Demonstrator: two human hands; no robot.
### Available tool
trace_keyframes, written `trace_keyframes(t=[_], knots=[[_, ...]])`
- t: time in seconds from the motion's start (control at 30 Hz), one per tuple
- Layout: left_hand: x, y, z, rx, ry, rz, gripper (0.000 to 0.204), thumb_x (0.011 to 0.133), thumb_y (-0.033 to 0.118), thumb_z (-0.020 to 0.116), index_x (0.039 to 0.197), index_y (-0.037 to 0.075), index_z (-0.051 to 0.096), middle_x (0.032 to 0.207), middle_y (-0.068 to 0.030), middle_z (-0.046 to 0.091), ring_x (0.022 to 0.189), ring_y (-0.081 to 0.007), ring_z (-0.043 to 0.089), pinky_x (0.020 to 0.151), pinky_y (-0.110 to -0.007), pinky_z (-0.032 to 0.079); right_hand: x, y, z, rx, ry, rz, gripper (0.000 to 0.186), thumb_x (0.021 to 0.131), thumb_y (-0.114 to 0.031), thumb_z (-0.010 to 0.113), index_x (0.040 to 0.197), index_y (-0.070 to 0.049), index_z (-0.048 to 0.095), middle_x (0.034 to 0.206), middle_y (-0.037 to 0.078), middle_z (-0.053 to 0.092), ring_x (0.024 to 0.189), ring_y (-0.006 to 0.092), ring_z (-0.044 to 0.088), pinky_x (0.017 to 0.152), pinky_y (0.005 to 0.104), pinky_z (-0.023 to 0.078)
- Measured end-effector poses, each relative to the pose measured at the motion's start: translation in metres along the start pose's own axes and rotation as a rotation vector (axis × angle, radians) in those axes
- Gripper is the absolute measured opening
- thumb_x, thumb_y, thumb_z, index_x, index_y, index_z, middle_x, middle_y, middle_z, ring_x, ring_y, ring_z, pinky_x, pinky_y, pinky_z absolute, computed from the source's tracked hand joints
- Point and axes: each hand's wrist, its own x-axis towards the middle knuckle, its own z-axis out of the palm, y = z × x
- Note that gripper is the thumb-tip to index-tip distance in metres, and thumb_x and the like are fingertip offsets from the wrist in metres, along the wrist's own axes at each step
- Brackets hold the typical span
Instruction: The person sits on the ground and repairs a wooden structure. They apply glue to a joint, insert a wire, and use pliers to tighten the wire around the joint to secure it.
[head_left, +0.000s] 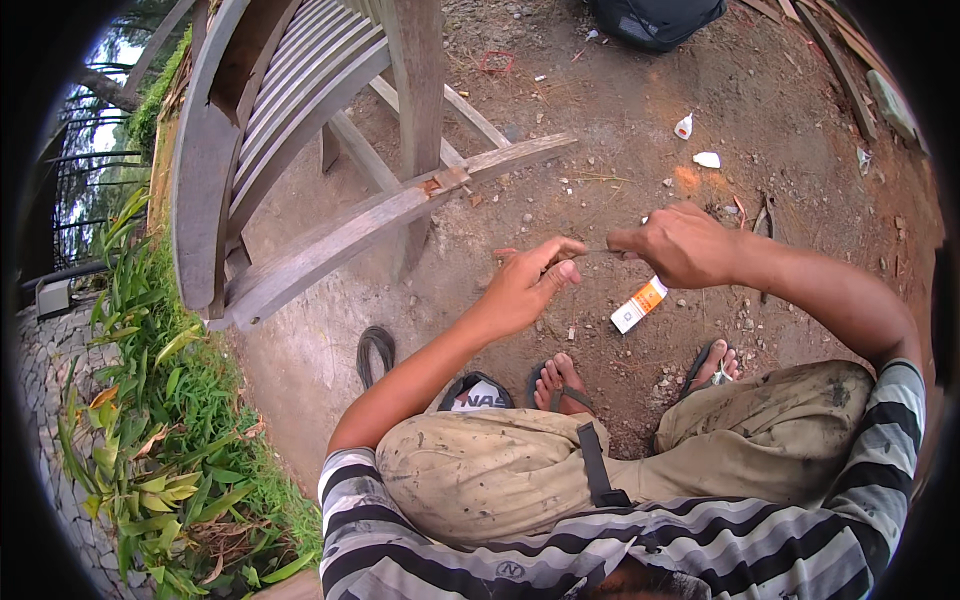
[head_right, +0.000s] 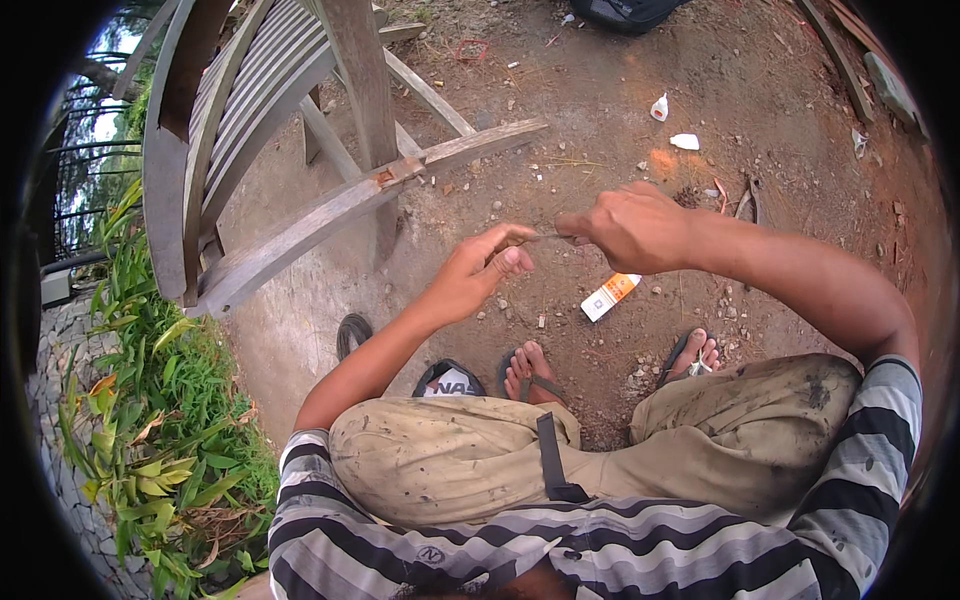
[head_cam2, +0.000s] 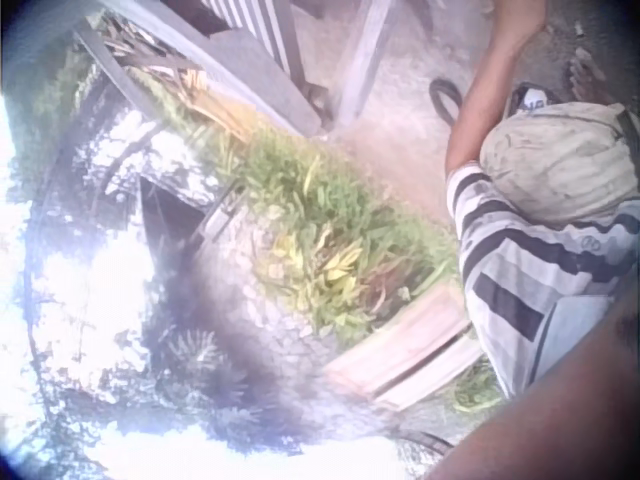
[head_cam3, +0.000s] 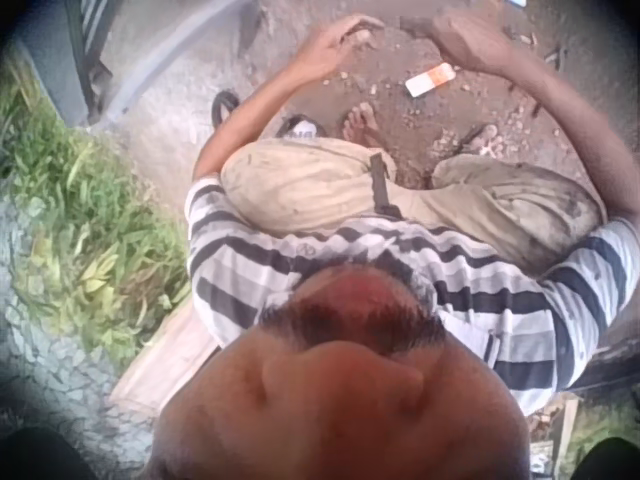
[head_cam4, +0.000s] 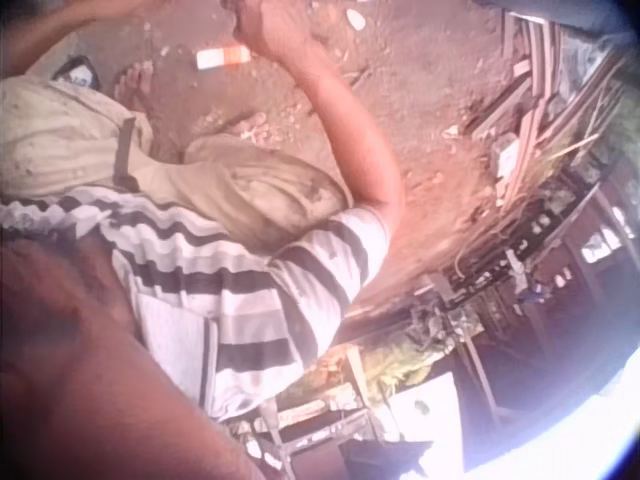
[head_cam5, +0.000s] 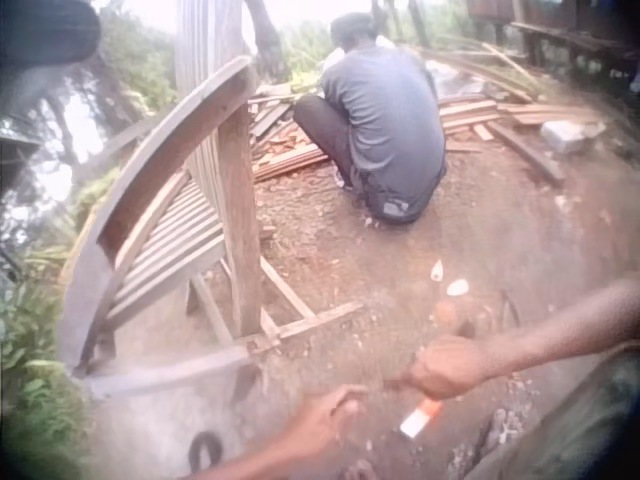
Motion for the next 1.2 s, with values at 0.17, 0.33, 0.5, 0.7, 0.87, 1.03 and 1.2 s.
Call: trace_keyframes(t=[0.17,0.33,0.5,0.7,0.87,1.03,1.2], knots=[[-0.012,-0.036,-0.021,-0.614,0.591,-0.308,0.052,0.105,0.03,0.064,0.143,0.001,0.043,0.136,-0.0171,0.061,0.124,-0.0222,0.06,0.104,-0.037,0.049,0.014,0.039,0.011,-0.142,-0.076,0.03,0.022,0.078,-0.004,0.063,0.1,-0.004,0.07,0.085,0.019,0.074,0.087,0.0416,0.072,0.073,0.0518,0.056],[-0.038,-0.07,-0.055,-0.287,0.854,-0.103,0.037,0.103,0.011,0.063,0.135,-0.002,0.05,0.131,-0.018,0.064,0.118,-0.0216,0.065,0.099,-0.033,0.053,-0.002,0.029,-0.011,-0.017,0.145,0.105,0.022,0.081,0.0,0.059,0.1,-0.001,0.069,0.089,0.02,0.073,0.091,0.0417,0.072,0.076,0.0517,0.055],[-0.026,-0.072,-0.051,-0.27,1.011,0.011,0.038,0.101,0.004,0.063,0.136,-0.004,0.051,0.133,-0.018,0.065,0.122,-0.0234,0.064,0.1,-0.034,0.053,-0.016,0.008,-0.074,-0.255,0.263,0.222,0.025,0.08,0.006,0.056,0.101,0.0,0.068,0.092,0.021,0.073,0.092,0.0409,0.072,0.078,0.0503,0.055],[-0.004,-0.059,-0.04,-0.408,1.02,0.104,0.046,0.102,0.007,0.064,0.142,-0.007,0.047,0.132,-0.0209,0.064,0.125,-0.0263,0.063,0.1,-0.039,0.056,0.001,-0.008,-0.059,-0.089,0.365,0.217,0.02,0.085,0.005,0.057,0.103,-0.001,0.063,0.089,0.022,0.071,0.087,0.0423,0.07,0.073,0.0508,0.052],[0.004,-0.058,-0.034,-0.466,1.017,0.101,0.039,0.102,0.005,0.063,0.136,-0.008,0.051,0.129,-0.0212,0.066,0.123,-0.0265,0.065,0.1,-0.038,0.056,-0.008,0.0,0.071,0.369,0.372,0.26,0.011,0.095,0.004,0.054,0.105,0.0,0.059,0.085,0.022,0.067,0.079,0.0438,0.068,0.067,0.0482,0.05],[0.003,-0.043,-0.038,-0.454,0.993,0.127,0.035,0.102,0.002,0.061,0.134,-0.01,0.051,0.129,-0.022,0.066,0.122,-0.0269,0.066,0.1,-0.038,0.056,0.006,-0.005,0.084,0.426,0.467,0.297,0.011,0.098,0.002,0.055,0.106,-0.002,0.06,0.084,0.022,0.067,0.077,0.0419,0.068,0.068,0.0472,0.05],[0.008,-0.04,-0.043,-0.53,0.98,0.187,0.032,0.103,0.001,0.059,0.133,-0.01,0.053,0.127,-0.0214,0.068,0.118,-0.0271,0.069,0.097,-0.036,0.058,0.01,0.02,0.01,0.067,0.612,0.263,0.021,0.095,0.002,0.058,0.111,-0.006,0.068,0.089,0.019,0.068,0.074,0.0379,0.068,0.065,0.0448,0.05]])
